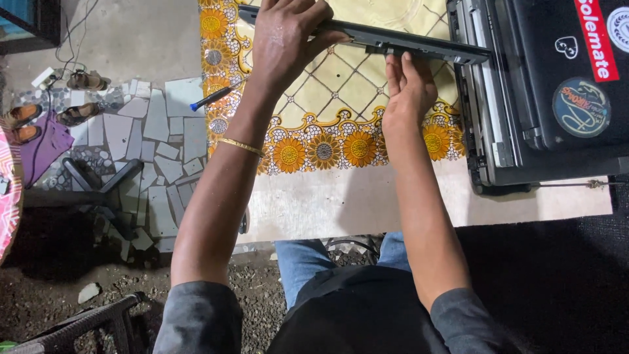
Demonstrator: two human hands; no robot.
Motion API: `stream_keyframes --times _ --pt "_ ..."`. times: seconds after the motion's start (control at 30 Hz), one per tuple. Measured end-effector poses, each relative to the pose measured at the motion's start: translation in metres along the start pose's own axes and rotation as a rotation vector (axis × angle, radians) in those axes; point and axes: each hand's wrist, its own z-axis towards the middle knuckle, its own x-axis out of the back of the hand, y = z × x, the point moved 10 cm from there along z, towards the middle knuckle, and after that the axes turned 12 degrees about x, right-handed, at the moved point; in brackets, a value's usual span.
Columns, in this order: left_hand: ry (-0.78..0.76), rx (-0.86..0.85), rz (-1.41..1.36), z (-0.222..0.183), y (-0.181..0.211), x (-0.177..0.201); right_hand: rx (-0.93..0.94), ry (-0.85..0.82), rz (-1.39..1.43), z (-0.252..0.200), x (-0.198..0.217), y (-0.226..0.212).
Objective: Disassembling a laptop by removing screws and the back cover, then testing the keyboard and internal components.
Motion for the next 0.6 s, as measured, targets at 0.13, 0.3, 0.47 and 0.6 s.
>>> stream_keyframes --times 0.13,0.3,0.47,0.6 --pt "0.033 -0.005 0.002 0.001 0.004 0.006 -0.041 -0.025 -0.073 0.003 -0.004 0.001" --pt "-0.006 0.037 0.023 -0.017 0.010 0.005 -0.144 -0.098 -0.158 -0.014 0.048 0.014" --pt "0.005 0.065 0.107 -0.071 0.019 -0.003 -0.189 0.010 -0.151 -0.002 0.123 0.005" --pt "0.012 0.147 0.015 -0.117 0.042 -0.004 -0.246 0.126 0.078 0.027 0.156 0.003"
